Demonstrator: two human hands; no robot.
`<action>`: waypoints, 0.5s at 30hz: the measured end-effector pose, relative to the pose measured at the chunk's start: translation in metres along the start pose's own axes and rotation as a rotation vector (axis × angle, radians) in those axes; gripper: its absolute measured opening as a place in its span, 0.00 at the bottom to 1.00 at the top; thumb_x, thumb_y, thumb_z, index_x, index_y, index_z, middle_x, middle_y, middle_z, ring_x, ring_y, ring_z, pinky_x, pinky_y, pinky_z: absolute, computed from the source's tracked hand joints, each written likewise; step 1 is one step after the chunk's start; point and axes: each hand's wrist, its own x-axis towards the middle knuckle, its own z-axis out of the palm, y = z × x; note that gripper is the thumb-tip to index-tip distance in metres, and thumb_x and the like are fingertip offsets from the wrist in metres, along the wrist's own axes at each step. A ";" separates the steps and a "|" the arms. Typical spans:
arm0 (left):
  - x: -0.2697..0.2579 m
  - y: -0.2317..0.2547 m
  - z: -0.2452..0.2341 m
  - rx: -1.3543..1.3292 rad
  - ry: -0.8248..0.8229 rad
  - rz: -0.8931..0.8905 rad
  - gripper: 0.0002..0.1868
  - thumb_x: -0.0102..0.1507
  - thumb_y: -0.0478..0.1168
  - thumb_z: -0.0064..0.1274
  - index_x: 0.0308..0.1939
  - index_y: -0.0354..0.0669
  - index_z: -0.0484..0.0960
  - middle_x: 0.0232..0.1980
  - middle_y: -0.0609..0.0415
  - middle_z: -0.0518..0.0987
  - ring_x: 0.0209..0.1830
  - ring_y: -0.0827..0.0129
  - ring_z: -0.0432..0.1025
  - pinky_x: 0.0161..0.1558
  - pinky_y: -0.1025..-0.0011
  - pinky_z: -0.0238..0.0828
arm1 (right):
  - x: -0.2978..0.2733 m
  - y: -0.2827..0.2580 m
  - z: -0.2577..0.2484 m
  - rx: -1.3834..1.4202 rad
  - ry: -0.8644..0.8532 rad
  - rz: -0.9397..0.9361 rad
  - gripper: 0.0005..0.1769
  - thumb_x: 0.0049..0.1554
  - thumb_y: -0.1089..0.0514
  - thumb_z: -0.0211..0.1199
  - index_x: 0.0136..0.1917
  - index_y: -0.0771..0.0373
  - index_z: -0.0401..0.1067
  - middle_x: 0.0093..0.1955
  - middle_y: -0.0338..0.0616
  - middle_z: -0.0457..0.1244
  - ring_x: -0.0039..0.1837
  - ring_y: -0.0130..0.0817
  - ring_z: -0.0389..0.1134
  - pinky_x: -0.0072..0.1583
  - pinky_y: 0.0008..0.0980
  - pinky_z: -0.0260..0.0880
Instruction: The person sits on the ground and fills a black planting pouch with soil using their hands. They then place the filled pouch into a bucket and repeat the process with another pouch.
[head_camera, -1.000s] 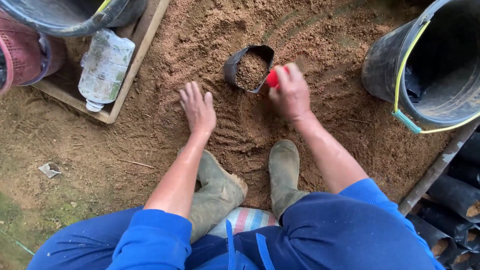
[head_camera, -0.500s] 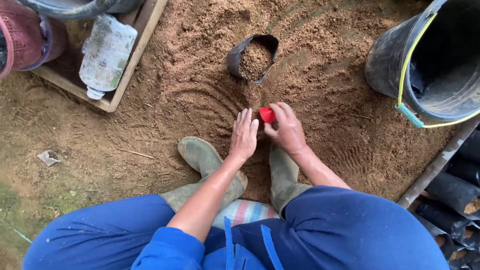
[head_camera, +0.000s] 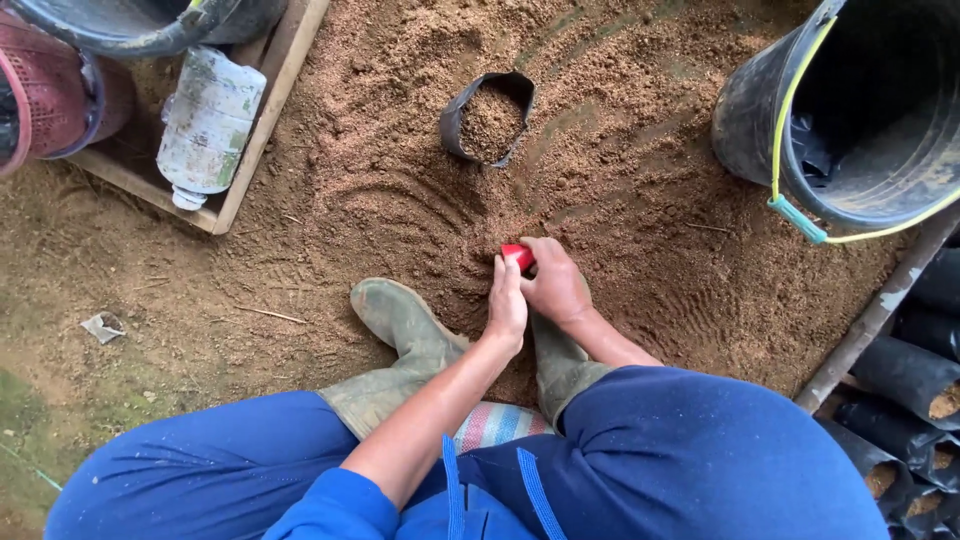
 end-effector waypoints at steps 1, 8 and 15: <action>0.002 0.001 0.001 -0.053 0.038 -0.006 0.41 0.74 0.58 0.29 0.79 0.29 0.44 0.81 0.27 0.44 0.83 0.41 0.39 0.81 0.53 0.30 | 0.001 -0.002 -0.002 0.098 -0.036 0.095 0.34 0.48 0.40 0.73 0.65 0.50 0.73 0.58 0.44 0.66 0.61 0.48 0.71 0.60 0.45 0.74; 0.017 -0.002 -0.010 0.076 -0.107 0.237 0.38 0.75 0.58 0.29 0.80 0.33 0.48 0.82 0.28 0.42 0.83 0.42 0.36 0.80 0.52 0.30 | 0.040 -0.036 -0.066 1.025 -0.057 0.559 0.28 0.53 0.60 0.71 0.66 0.64 0.73 0.51 0.53 0.67 0.44 0.31 0.72 0.45 0.27 0.81; 0.002 0.048 -0.026 0.312 -0.043 0.439 0.38 0.73 0.59 0.25 0.81 0.41 0.44 0.83 0.32 0.42 0.83 0.41 0.37 0.79 0.48 0.30 | 0.094 -0.059 -0.154 1.092 0.121 0.208 0.28 0.55 0.61 0.69 0.68 0.70 0.69 0.53 0.54 0.63 0.47 0.33 0.70 0.50 0.31 0.81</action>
